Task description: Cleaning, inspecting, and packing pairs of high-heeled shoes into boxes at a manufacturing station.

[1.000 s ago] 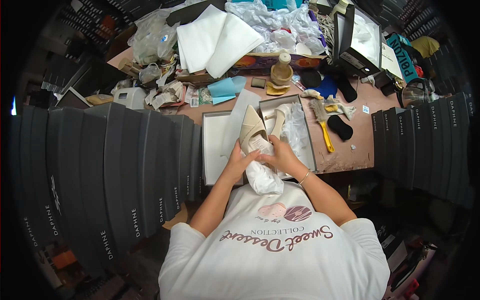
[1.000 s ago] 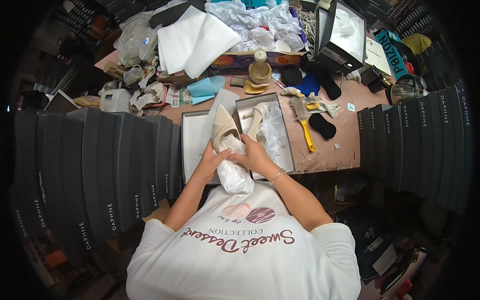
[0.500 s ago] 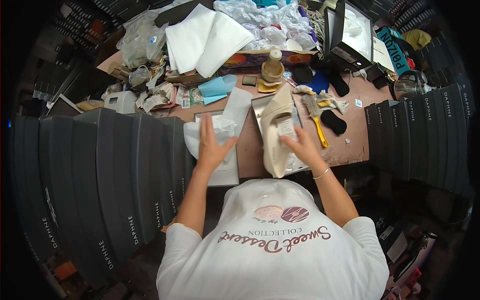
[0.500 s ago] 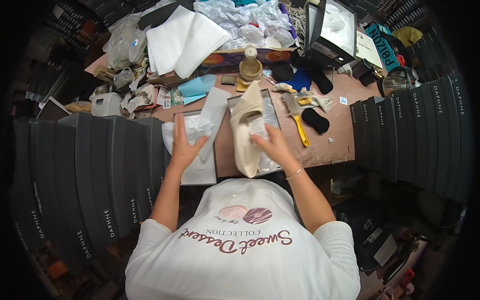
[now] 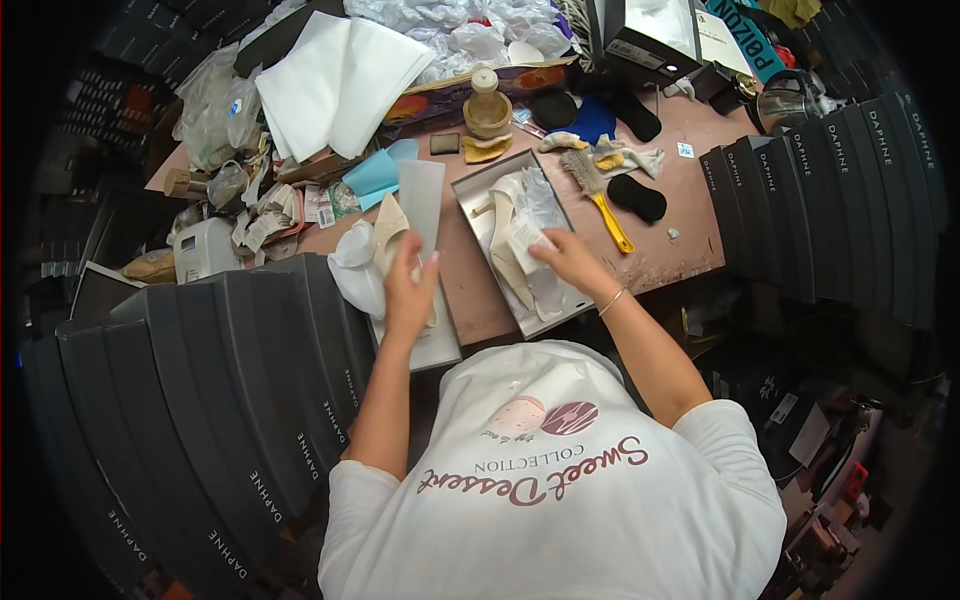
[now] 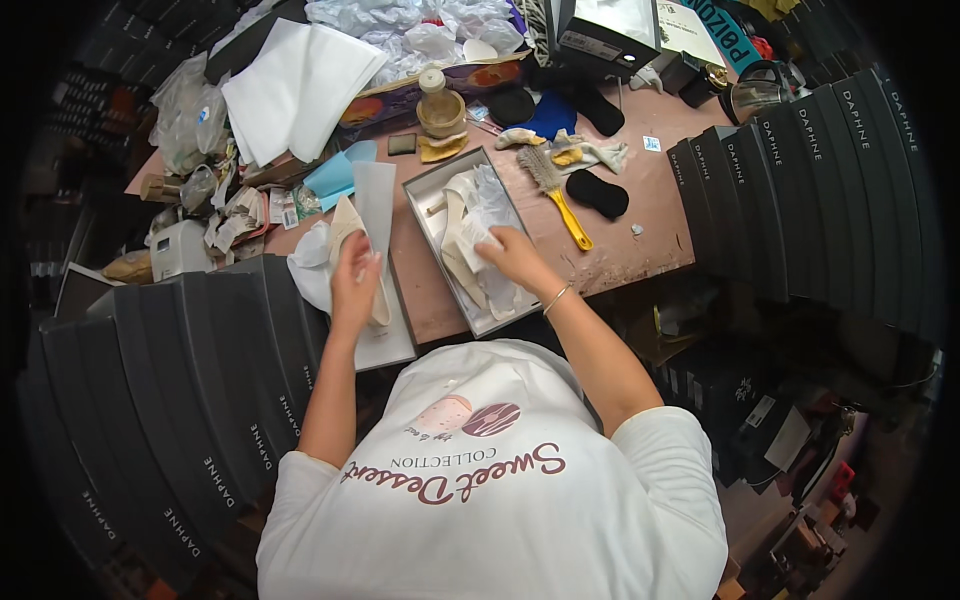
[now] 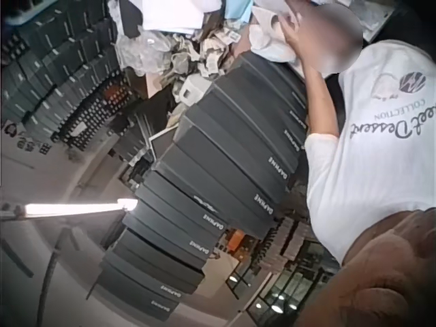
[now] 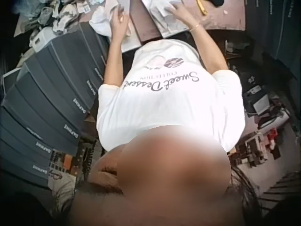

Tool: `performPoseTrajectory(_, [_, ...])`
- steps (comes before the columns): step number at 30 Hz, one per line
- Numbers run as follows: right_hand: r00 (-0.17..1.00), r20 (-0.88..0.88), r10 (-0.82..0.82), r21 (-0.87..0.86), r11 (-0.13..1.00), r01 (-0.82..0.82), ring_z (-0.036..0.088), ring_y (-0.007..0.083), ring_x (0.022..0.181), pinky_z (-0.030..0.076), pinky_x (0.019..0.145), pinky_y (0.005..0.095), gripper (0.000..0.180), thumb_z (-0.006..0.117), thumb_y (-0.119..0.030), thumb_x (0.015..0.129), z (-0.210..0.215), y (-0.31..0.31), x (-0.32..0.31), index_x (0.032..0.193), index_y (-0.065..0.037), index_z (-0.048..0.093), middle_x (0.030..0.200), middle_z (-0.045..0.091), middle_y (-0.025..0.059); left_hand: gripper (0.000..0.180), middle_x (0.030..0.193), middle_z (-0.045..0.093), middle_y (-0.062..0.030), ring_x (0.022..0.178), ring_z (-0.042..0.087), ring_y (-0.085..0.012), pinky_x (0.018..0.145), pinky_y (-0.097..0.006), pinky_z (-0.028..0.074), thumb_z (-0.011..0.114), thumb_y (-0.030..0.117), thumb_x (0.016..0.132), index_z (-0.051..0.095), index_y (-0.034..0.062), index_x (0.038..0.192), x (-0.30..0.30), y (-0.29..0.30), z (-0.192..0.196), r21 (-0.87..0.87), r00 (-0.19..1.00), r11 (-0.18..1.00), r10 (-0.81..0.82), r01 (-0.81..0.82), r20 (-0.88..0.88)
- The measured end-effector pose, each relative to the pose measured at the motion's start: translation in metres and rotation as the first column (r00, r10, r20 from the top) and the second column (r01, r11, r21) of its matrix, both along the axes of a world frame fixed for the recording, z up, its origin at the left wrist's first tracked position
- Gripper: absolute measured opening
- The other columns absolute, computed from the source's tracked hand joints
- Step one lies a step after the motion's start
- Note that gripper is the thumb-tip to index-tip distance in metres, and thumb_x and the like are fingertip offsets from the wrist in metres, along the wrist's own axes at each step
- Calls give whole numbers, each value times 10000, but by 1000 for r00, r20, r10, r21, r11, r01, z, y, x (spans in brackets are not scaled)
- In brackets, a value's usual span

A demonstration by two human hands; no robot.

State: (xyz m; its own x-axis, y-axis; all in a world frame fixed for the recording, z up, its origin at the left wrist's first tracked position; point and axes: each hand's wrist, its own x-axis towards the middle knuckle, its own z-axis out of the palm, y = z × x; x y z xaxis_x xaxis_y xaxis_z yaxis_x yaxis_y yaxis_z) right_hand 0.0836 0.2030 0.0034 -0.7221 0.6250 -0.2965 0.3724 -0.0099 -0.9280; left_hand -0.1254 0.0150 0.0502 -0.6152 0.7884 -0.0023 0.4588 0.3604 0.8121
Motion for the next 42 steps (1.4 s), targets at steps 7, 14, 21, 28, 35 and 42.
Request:
performPoseTrajectory(7, [989,120,80,43,995,-86,552,107,769,464,717,282,229,651,-133,816,-2,-28,48,958,46,627,841,633,50,677,1055,618,-237,923,610,-382,1034,-479,334,592,155,808,310,-26,1396,54,117,-26,-512,829,793,-504,331,-245])
performPoseTrajectory(14, [977,1,-213,-86,973,212,569,138,723,467,671,296,198,627,-136,804,43,18,75,906,33,612,783,618,84,754,921,644,-261,880,632,-418,767,-466,499,600,184,756,288,26,1424,31,119,-5,-317,957,918,-276,237,-86])
performPoseTrajectory(21, [991,89,100,609,782,-133,604,314,820,483,735,378,163,619,-120,778,19,6,-9,890,-2,617,823,595,150,576,873,652,-103,730,612,-157,662,-283,481,583,141,801,460,3,1347,-48,78,48,-222,924,965,-44,137,380])
performPoseTrajectory(28, [896,430,111,681,611,-403,548,372,1020,496,798,455,210,623,-133,767,-18,14,-43,953,-35,636,1101,555,170,596,1043,648,-83,887,638,-150,765,-287,516,622,117,860,376,-17,1386,-53,7,46,50,377,971,43,-233,925])
performPoseTrajectory(35, [625,500,600,344,525,-779,629,347,890,505,794,433,359,721,-256,746,35,-8,-8,1021,-48,620,925,649,190,636,1265,533,-125,982,627,-186,760,-307,548,481,64,894,238,133,1478,-21,3,5,160,453,910,33,-381,891])
performPoseTrajectory(42, [863,308,400,592,630,-503,601,307,916,495,755,391,295,693,-217,749,-39,-43,9,960,-32,606,1017,598,164,301,1231,552,-118,1028,578,-196,884,-322,457,519,150,894,593,-25,1128,-31,30,-22,-11,803,952,263,-305,534])
